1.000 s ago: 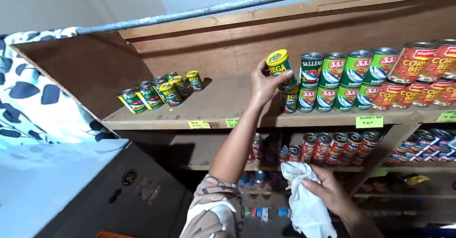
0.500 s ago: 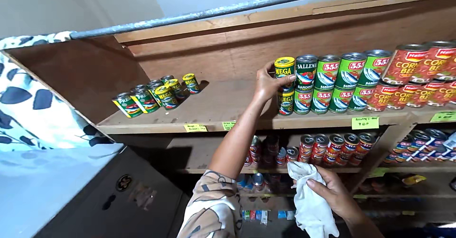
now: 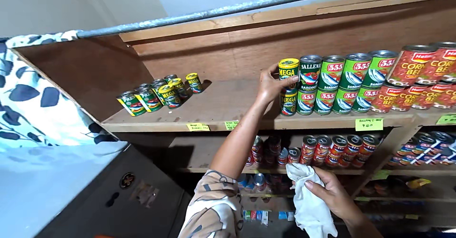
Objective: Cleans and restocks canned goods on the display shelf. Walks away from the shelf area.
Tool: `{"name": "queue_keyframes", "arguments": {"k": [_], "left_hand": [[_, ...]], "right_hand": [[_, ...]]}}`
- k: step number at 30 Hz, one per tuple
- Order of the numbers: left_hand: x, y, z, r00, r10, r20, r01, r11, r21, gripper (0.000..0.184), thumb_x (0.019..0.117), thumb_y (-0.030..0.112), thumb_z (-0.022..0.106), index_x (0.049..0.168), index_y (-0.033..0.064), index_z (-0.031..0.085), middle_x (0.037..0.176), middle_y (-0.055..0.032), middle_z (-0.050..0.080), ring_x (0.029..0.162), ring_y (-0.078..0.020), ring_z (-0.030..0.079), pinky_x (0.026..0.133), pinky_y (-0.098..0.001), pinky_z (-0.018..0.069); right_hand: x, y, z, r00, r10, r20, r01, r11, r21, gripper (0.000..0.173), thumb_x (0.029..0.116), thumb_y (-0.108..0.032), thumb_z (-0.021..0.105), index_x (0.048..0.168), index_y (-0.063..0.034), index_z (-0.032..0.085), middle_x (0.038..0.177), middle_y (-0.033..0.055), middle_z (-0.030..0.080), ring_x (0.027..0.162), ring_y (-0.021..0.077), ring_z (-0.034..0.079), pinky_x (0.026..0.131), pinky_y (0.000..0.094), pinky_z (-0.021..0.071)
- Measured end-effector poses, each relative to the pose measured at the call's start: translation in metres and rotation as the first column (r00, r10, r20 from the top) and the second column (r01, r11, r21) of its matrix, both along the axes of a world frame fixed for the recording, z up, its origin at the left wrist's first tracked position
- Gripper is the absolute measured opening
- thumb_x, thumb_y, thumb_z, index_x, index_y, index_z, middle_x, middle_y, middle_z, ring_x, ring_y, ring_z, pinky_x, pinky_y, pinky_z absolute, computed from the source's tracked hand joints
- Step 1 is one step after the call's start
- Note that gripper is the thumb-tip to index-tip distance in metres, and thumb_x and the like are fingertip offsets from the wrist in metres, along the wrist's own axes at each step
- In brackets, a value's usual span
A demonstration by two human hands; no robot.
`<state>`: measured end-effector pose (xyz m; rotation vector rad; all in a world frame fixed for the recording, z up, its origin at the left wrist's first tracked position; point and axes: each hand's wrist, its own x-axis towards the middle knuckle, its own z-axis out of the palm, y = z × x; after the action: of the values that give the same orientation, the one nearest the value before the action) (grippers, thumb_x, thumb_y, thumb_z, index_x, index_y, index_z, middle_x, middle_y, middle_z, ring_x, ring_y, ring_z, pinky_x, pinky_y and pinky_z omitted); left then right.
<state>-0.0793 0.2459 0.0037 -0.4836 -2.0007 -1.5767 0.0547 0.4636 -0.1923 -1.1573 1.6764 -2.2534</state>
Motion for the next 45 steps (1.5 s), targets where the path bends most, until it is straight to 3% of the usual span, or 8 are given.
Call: {"name": "queue_keyframes", "arguments": {"k": [7, 12, 16, 19, 24, 30, 34, 45], "left_hand": [[0.001, 0.0, -0.001, 0.999, -0.035, 0.029, 0.035, 0.999, 0.019, 0.055, 0.0826, 0.004, 0.081, 0.132, -0.0048, 0.059, 0.114, -0.0145, 0.07, 0.097, -0.0141, 0.071, 0.087, -0.0304, 0.0597], [0.009, -0.017, -0.013, 0.946, -0.22, 0.239, 0.24, 0.969, -0.054, 0.085, 0.0786, 0.0, 0.079, 0.15, -0.0022, 0.034, 0.13, -0.0149, 0.062, 0.111, -0.0154, 0.066, 0.097, -0.0313, 0.0562], [0.013, -0.02, -0.03, 0.937, -0.23, 0.263, 0.244, 0.969, -0.023, 0.056, 0.082, -0.009, 0.074, 0.134, -0.0047, 0.055, 0.117, -0.0103, 0.07, 0.1, -0.0109, 0.07, 0.092, -0.0286, 0.0586], [0.011, -0.022, -0.034, 0.953, -0.198, 0.229, 0.206, 0.978, -0.01, 0.052, 0.0811, -0.008, 0.077, 0.129, -0.0042, 0.06, 0.113, -0.0113, 0.072, 0.099, -0.0135, 0.072, 0.091, -0.031, 0.06], [0.01, -0.023, -0.034, 0.961, -0.16, 0.225, 0.18, 0.981, -0.069, 0.056, 0.0804, -0.005, 0.079, 0.132, -0.0053, 0.058, 0.117, -0.0128, 0.072, 0.103, -0.0134, 0.071, 0.094, -0.0304, 0.0588], [0.001, -0.037, -0.039, 0.929, -0.274, 0.251, 0.299, 0.952, -0.068, 0.036, 0.0994, 0.007, 0.062, 0.134, -0.0042, 0.056, 0.115, -0.0085, 0.071, 0.101, -0.009, 0.069, 0.095, -0.0294, 0.057], [-0.004, -0.036, -0.043, 0.938, -0.275, 0.212, 0.289, 0.956, -0.037, 0.033, 0.0968, 0.004, 0.064, 0.128, -0.0039, 0.059, 0.111, -0.0071, 0.071, 0.097, -0.0087, 0.07, 0.092, -0.0291, 0.0582], [-0.004, -0.035, -0.048, 0.925, -0.317, 0.209, 0.333, 0.942, -0.048, 0.042, 0.0948, 0.0, 0.064, 0.135, -0.0053, 0.053, 0.115, -0.0082, 0.071, 0.1, -0.0087, 0.07, 0.094, -0.0285, 0.0579]], "right_hand": [[0.0, -0.001, -0.001, 1.0, 0.001, -0.021, 0.0, 1.0, 0.011, 0.023, 0.0974, -0.023, 0.066, 0.116, -0.0106, 0.072, 0.103, -0.0052, 0.077, 0.094, 0.0023, 0.072, 0.086, 0.0225, 0.0599], [0.002, 0.0, -0.001, 1.0, -0.004, -0.025, 0.004, 1.0, 0.019, 0.024, 0.0973, -0.022, 0.066, 0.116, -0.0089, 0.072, 0.104, -0.0049, 0.077, 0.094, 0.0017, 0.071, 0.087, 0.0226, 0.0599], [0.003, -0.001, -0.001, 1.0, -0.01, -0.022, 0.01, 1.0, 0.022, 0.023, 0.0965, -0.021, 0.066, 0.115, -0.0088, 0.072, 0.102, -0.0059, 0.076, 0.093, 0.0006, 0.071, 0.086, 0.0211, 0.0594], [0.003, 0.0, 0.0, 0.999, -0.014, -0.032, 0.015, 0.999, 0.038, 0.023, 0.0965, -0.022, 0.066, 0.114, -0.0081, 0.072, 0.102, -0.0058, 0.076, 0.093, -0.0001, 0.071, 0.086, 0.0207, 0.0593], [0.004, 0.001, -0.001, 0.999, -0.036, -0.04, 0.038, 0.997, 0.068, 0.024, 0.096, -0.024, 0.066, 0.113, -0.0066, 0.072, 0.1, -0.0065, 0.076, 0.092, -0.0016, 0.07, 0.085, 0.0199, 0.0593], [0.004, 0.0, -0.002, 1.0, 0.008, -0.02, -0.007, 0.999, 0.052, 0.022, 0.096, -0.02, 0.067, 0.113, -0.0066, 0.071, 0.101, -0.0059, 0.076, 0.092, -0.0005, 0.071, 0.085, 0.0207, 0.0595], [0.004, -0.002, -0.003, 1.0, 0.024, -0.001, -0.024, 0.999, 0.043, 0.022, 0.0961, -0.02, 0.067, 0.113, -0.0066, 0.071, 0.101, -0.0049, 0.077, 0.092, 0.0011, 0.071, 0.085, 0.0221, 0.0601], [0.002, 0.0, -0.003, 0.999, 0.026, -0.024, -0.024, 0.998, 0.056, 0.023, 0.0965, -0.02, 0.066, 0.114, -0.0057, 0.071, 0.101, -0.0054, 0.076, 0.093, -0.0003, 0.07, 0.086, 0.0207, 0.0593]]}}
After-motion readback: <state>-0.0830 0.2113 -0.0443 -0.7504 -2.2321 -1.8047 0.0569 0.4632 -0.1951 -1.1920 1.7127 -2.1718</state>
